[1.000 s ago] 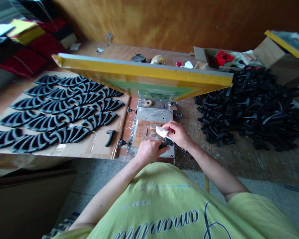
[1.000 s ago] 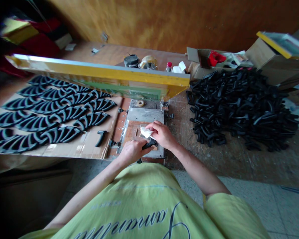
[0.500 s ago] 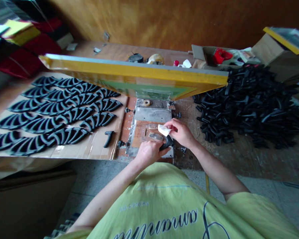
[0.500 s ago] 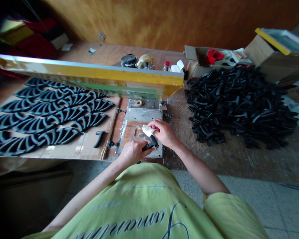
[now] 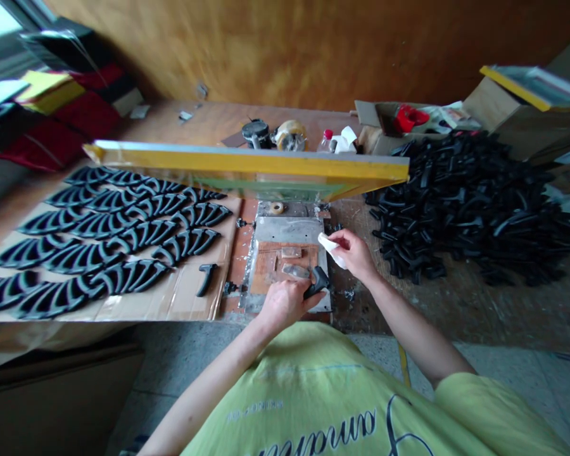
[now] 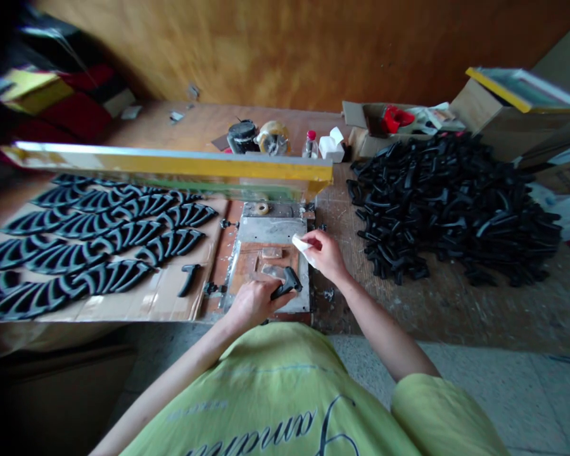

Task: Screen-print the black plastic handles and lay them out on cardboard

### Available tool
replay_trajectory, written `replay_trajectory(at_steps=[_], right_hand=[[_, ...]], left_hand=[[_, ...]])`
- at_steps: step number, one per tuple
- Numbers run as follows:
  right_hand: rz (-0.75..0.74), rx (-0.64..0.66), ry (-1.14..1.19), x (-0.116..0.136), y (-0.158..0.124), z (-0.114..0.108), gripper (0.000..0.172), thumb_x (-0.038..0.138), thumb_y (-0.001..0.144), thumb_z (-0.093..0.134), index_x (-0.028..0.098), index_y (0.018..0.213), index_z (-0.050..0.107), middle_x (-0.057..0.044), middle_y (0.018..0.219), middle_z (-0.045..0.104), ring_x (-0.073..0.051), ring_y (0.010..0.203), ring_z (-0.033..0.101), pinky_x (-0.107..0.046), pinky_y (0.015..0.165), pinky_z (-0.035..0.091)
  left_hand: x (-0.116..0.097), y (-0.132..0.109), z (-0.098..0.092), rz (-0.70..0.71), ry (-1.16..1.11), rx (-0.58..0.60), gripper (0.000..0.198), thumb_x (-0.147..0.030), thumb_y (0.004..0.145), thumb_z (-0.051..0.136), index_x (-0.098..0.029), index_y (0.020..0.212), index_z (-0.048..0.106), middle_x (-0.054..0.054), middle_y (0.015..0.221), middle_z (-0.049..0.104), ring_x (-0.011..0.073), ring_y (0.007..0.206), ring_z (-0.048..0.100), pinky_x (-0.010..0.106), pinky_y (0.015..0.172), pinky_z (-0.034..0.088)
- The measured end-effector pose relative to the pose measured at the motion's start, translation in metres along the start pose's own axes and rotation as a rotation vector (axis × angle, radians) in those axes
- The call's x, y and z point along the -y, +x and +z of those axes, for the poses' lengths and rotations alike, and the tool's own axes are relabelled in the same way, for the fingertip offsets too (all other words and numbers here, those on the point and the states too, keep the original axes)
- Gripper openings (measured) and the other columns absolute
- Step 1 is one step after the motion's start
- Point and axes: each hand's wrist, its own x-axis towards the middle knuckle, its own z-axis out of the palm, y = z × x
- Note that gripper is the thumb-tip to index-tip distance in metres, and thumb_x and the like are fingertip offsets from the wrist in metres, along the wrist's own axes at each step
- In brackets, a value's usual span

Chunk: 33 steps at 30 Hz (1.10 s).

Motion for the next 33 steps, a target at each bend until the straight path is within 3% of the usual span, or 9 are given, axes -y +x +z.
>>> replay_trajectory(at_steps=[4, 7, 11, 13, 16, 18, 23, 27, 33], right_hand=[[0.231, -0.341, 0.142, -0.065, 0.041, -0.022, 0.033, 0.039, 0.058, 0.077, 0.021, 0.081, 0.063, 0.0, 0.075, 0.066, -0.016, 0.067, 0.061, -0.028, 0.062, 0.047], [0.281, -0.459, 0.192, -0.095, 0.078, -0.035, 0.037, 0.044, 0.054, 0.077, 0.021, 0.077, 0.059, 0.0, 0.072, 0.066, -0.017, 0.066, 0.061, -0.029, 0.061, 0.049], [0.233, -0.401, 0.238, -0.102, 0.128, -0.039, 0.038, 0.042, 0.059, 0.075, 0.02, 0.087, 0.064, -0.003, 0.082, 0.071, -0.02, 0.076, 0.067, -0.034, 0.069, 0.055], [0.188, -0.28, 0.222, -0.101, 0.147, -0.04, 0.041, 0.037, 0.063, 0.075, 0.021, 0.1, 0.067, -0.005, 0.098, 0.073, -0.021, 0.088, 0.069, -0.036, 0.08, 0.057], [0.111, -0.089, -0.032, -0.105, 0.159, -0.05, 0.043, 0.026, 0.072, 0.072, 0.024, 0.114, 0.067, -0.004, 0.115, 0.072, -0.02, 0.102, 0.068, -0.038, 0.092, 0.054], [0.106, -0.069, -0.214, -0.111, 0.152, -0.065, 0.038, 0.019, 0.075, 0.069, 0.024, 0.113, 0.069, -0.005, 0.115, 0.072, -0.021, 0.105, 0.067, -0.04, 0.097, 0.051], [0.163, -0.245, -0.41, -0.128, 0.109, -0.137, 0.029, 0.009, 0.076, 0.063, 0.019, 0.101, 0.073, -0.01, 0.113, 0.07, -0.027, 0.116, 0.059, -0.047, 0.111, 0.037], [0.19, -0.502, -0.656, -0.139, 0.071, -0.207, 0.026, 0.011, 0.078, 0.063, 0.018, 0.101, 0.072, -0.011, 0.11, 0.069, -0.025, 0.11, 0.057, -0.041, 0.105, 0.038], [0.455, -0.778, -0.732, -0.168, -0.003, -0.286, 0.032, 0.024, 0.085, 0.056, 0.009, 0.111, 0.069, -0.019, 0.11, 0.067, -0.022, 0.101, 0.054, -0.038, 0.096, 0.038]], left_hand=[[0.009, 0.0, 0.007, -0.085, -0.043, 0.009, 0.042, -0.054, 0.095, 0.045, -0.02, 0.087, 0.067, 0.008, 0.079, 0.074, 0.0237, 0.079, 0.072, 0.026, 0.062, 0.038], [0.019, 0.003, 0.015, -0.16, -0.069, 0.02, 0.037, -0.052, 0.095, 0.046, -0.021, 0.088, 0.065, 0.007, 0.08, 0.074, 0.025, 0.083, 0.073, 0.026, 0.061, 0.036], [0.026, 0.009, 0.025, -0.207, -0.104, 0.046, 0.035, -0.051, 0.096, 0.046, -0.021, 0.09, 0.064, 0.008, 0.079, 0.074, 0.0262, 0.086, 0.073, 0.025, 0.061, 0.035], [0.026, 0.012, 0.029, -0.21, -0.118, 0.063, 0.034, -0.049, 0.097, 0.045, -0.02, 0.091, 0.063, 0.008, 0.08, 0.074, 0.0257, 0.086, 0.073, 0.025, 0.062, 0.036], [0.018, 0.02, 0.032, -0.193, -0.108, 0.093, 0.032, -0.046, 0.098, 0.043, -0.02, 0.098, 0.062, 0.008, 0.084, 0.074, 0.0251, 0.089, 0.073, 0.026, 0.064, 0.039], [0.01, 0.028, 0.034, -0.168, -0.07, 0.109, 0.032, -0.044, 0.099, 0.043, -0.019, 0.107, 0.061, 0.009, 0.091, 0.075, 0.0253, 0.092, 0.072, 0.027, 0.067, 0.043], [-0.018, 0.058, 0.04, -0.087, 0.051, 0.152, 0.039, -0.042, 0.099, 0.042, -0.015, 0.125, 0.055, 0.014, 0.104, 0.074, 0.0277, 0.1, 0.071, 0.033, 0.079, 0.05], [-0.042, 0.091, 0.053, 0.071, 0.081, 0.138, 0.038, -0.04, 0.099, 0.041, -0.013, 0.117, 0.061, 0.015, 0.112, 0.071, 0.0273, 0.105, 0.068, 0.035, 0.087, 0.051], [-0.072, 0.137, 0.087, 0.122, 0.091, 0.107, 0.037, -0.029, 0.097, 0.044, -0.008, 0.123, 0.06, 0.018, 0.12, 0.066, 0.0264, 0.115, 0.062, 0.035, 0.098, 0.047]])
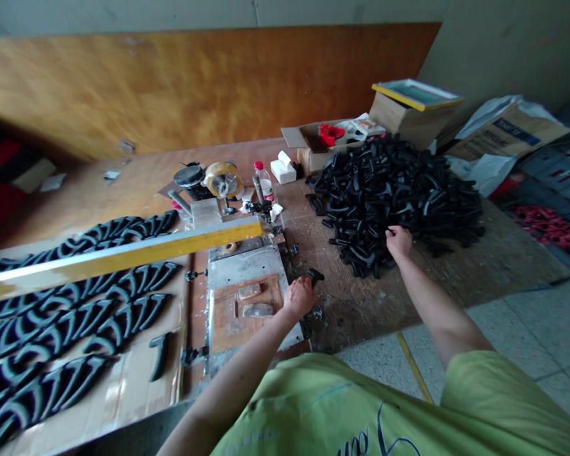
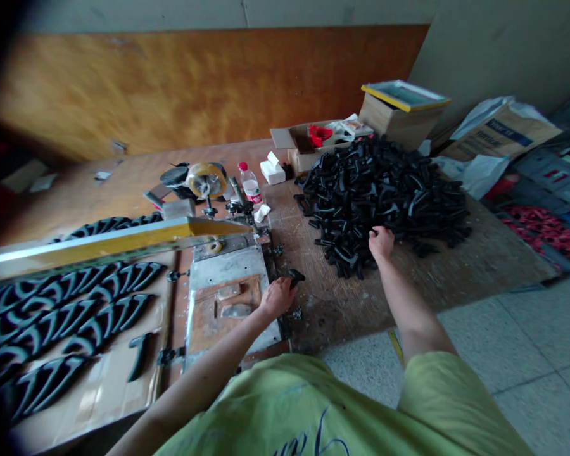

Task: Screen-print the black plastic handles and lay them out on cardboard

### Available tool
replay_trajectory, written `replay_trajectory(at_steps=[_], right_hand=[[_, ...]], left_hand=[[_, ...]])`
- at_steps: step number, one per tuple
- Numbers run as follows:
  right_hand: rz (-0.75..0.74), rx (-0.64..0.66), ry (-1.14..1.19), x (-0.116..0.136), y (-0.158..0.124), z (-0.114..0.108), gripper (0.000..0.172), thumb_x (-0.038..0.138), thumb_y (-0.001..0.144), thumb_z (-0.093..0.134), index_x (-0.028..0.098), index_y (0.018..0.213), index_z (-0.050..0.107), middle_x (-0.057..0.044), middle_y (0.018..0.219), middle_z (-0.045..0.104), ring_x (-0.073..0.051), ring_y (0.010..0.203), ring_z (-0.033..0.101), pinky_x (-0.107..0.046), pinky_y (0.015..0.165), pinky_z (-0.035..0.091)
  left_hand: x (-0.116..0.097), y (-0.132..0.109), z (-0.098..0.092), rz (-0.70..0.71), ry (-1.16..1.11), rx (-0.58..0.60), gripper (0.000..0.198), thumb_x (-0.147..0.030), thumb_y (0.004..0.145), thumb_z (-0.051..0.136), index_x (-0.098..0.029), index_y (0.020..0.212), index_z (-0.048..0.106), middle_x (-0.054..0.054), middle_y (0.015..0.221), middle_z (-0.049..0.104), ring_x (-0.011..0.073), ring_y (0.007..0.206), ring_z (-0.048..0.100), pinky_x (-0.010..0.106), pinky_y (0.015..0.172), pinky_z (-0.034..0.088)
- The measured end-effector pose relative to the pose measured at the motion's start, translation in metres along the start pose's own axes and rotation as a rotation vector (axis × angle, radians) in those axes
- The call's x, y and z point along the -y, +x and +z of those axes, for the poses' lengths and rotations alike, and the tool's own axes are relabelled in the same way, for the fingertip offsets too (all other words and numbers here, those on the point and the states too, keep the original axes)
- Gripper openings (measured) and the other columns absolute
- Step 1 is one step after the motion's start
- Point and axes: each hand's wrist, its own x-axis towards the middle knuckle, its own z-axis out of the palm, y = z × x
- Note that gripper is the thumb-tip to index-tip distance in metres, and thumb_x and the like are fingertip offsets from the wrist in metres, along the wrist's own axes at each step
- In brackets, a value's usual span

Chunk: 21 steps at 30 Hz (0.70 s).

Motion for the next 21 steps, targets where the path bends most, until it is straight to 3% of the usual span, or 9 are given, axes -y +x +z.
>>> replay_trajectory(at_steps=[5, 10, 15, 21], right_hand=[[0.206, -0.006, -0.041, -0.057, -0.02, -0.006, 0.035, 0.032, 0.087, 0.052, 0.009, 0.107, 0.07, -0.02, 0.101, 0.07, -0.027, 0.096, 0.06, -0.044, 0.09, 0.042], [0.168, 0.056, 0.018, -0.057, -0.046, 0.024, 0.049, 0.048, 0.091, 0.045, 0.013, 0.117, 0.068, -0.018, 0.114, 0.069, -0.027, 0.106, 0.06, -0.04, 0.093, 0.043], [0.097, 0.082, 0.083, -0.044, -0.077, 0.039, 0.055, 0.055, 0.082, 0.054, 0.016, 0.119, 0.065, -0.016, 0.122, 0.066, -0.029, 0.112, 0.058, -0.042, 0.098, 0.042], [0.035, 0.183, 0.159, -0.03, -0.124, 0.037, 0.058, 0.057, 0.083, 0.051, 0.015, 0.121, 0.064, -0.018, 0.123, 0.065, -0.03, 0.118, 0.057, -0.044, 0.103, 0.041]], left_hand=[[-0.01, 0.034, 0.02, -0.024, 0.002, -0.042, 0.047, -0.015, 0.095, 0.038, 0.001, 0.137, 0.049, 0.027, 0.131, 0.058, 0.0298, 0.127, 0.055, 0.04, 0.109, 0.039], [-0.01, 0.043, 0.024, -0.057, 0.003, -0.052, 0.051, -0.013, 0.092, 0.043, 0.004, 0.14, 0.045, 0.031, 0.132, 0.058, 0.0324, 0.127, 0.055, 0.043, 0.108, 0.041], [-0.002, 0.02, 0.019, -0.002, -0.029, -0.064, 0.053, -0.023, 0.094, 0.047, -0.001, 0.142, 0.046, 0.022, 0.136, 0.059, 0.0268, 0.129, 0.055, 0.037, 0.113, 0.038], [0.015, -0.034, 0.009, 0.01, -0.238, -0.137, 0.046, -0.029, 0.095, 0.051, -0.011, 0.137, 0.055, 0.014, 0.135, 0.063, 0.0237, 0.127, 0.057, 0.035, 0.11, 0.043]])
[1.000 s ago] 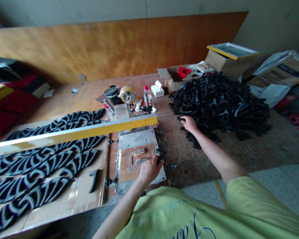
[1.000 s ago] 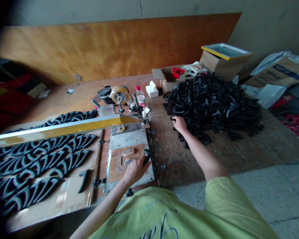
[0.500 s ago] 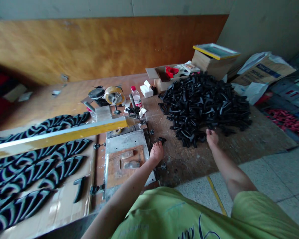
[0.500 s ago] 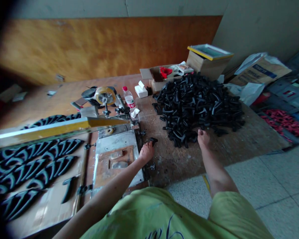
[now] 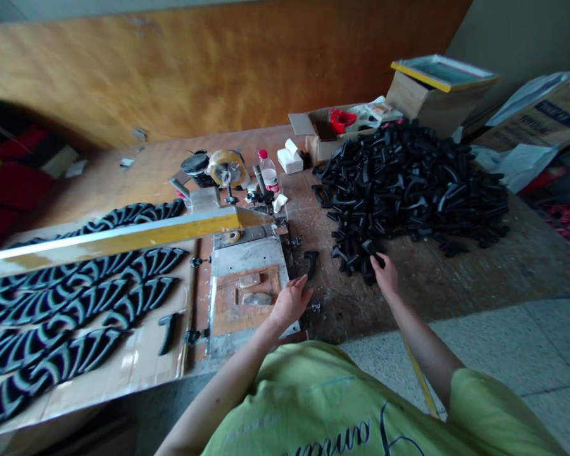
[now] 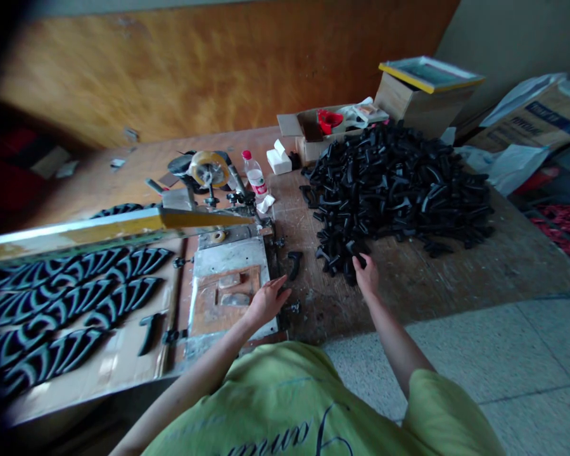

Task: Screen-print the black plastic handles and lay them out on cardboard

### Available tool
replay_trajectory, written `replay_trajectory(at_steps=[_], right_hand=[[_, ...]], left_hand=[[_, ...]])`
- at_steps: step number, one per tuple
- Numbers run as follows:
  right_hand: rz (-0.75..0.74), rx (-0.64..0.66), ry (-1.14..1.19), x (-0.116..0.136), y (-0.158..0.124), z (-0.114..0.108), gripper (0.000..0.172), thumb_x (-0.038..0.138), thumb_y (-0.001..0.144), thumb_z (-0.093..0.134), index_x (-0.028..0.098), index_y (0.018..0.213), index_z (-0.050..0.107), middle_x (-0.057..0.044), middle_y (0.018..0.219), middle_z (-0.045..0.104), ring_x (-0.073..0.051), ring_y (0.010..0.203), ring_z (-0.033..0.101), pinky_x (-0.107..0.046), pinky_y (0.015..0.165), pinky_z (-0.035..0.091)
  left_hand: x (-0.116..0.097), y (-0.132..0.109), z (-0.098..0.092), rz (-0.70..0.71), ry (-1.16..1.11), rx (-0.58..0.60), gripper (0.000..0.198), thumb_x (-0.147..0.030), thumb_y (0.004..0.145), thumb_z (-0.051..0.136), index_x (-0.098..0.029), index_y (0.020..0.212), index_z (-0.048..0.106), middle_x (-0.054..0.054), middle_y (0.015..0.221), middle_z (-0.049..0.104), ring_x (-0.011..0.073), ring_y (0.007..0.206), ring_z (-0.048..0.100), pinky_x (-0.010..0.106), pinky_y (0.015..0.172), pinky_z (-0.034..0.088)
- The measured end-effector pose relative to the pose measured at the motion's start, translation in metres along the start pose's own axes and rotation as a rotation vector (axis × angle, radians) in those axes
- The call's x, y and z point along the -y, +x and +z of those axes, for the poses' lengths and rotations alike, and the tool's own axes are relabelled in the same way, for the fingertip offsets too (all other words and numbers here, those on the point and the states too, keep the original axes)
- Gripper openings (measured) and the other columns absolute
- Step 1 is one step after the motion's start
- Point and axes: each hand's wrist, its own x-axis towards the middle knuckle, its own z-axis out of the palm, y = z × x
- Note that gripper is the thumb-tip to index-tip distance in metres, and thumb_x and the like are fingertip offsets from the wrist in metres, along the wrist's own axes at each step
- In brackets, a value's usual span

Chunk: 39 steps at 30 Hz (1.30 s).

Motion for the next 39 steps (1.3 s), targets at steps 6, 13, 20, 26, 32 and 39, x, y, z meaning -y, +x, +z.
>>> replay_trajectory(at_steps=[6, 13, 20, 26, 32, 39], right_hand=[[-0.16, 0.166, 0.032, 0.023, -0.039, 0.012, 0.069, 0.065, 0.076, 0.06, 0.017, 0.126, 0.059, -0.016, 0.128, 0.062, -0.03, 0.12, 0.056, -0.045, 0.106, 0.041], [-0.192, 0.222, -0.043, 0.028, -0.04, 0.008, 0.063, 0.06, 0.076, 0.062, 0.019, 0.123, 0.06, -0.015, 0.121, 0.065, -0.03, 0.112, 0.06, -0.045, 0.099, 0.045], [-0.257, 0.139, -0.215, 0.036, -0.048, -0.001, 0.051, 0.059, 0.081, 0.058, 0.019, 0.113, 0.06, -0.013, 0.102, 0.07, -0.028, 0.093, 0.065, -0.04, 0.084, 0.048], [-0.368, 0.166, -0.628, 0.069, -0.084, 0.005, 0.039, 0.061, 0.08, 0.062, 0.023, 0.09, 0.064, -0.014, 0.093, 0.071, -0.032, 0.095, 0.064, -0.043, 0.081, 0.045], [-0.089, 0.124, -0.534, 0.069, -0.078, 0.016, 0.023, 0.044, 0.074, 0.064, 0.026, 0.09, 0.068, -0.012, 0.089, 0.073, -0.032, 0.087, 0.067, -0.044, 0.075, 0.048], [-0.098, 0.048, 0.425, 0.145, -0.113, 0.024, 0.047, 0.058, 0.069, 0.066, 0.022, 0.098, 0.057, -0.004, 0.087, 0.064, -0.02, 0.074, 0.062, -0.035, 0.07, 0.05]], left_hand=[[0.022, -0.056, -0.027, -0.159, -0.163, -0.098, 0.04, -0.03, 0.094, 0.05, -0.015, 0.129, 0.062, 0.012, 0.128, 0.067, 0.0228, 0.121, 0.062, 0.036, 0.104, 0.048], [0.049, -0.115, -0.039, -0.379, -0.509, -0.304, 0.046, -0.049, 0.092, 0.051, -0.018, 0.12, 0.067, 0.01, 0.116, 0.073, 0.0227, 0.104, 0.07, 0.031, 0.087, 0.054], [0.073, -0.142, -0.044, -0.425, -0.618, -0.45, 0.047, -0.054, 0.088, 0.054, -0.016, 0.11, 0.071, 0.009, 0.109, 0.075, 0.0224, 0.096, 0.071, 0.03, 0.082, 0.055], [0.103, -0.148, -0.064, -0.375, -0.616, -0.405, 0.038, -0.048, 0.09, 0.054, -0.019, 0.108, 0.071, 0.007, 0.109, 0.075, 0.0209, 0.096, 0.072, 0.029, 0.084, 0.055], [0.138, -0.161, -0.079, -0.345, -0.651, -0.408, 0.036, -0.044, 0.092, 0.052, -0.019, 0.109, 0.071, 0.007, 0.107, 0.075, 0.018, 0.094, 0.071, 0.027, 0.083, 0.054], [0.186, -0.177, -0.086, -0.356, -0.728, -0.373, 0.041, -0.046, 0.091, 0.053, -0.016, 0.112, 0.071, 0.008, 0.104, 0.075, 0.0176, 0.089, 0.07, 0.027, 0.08, 0.053]])
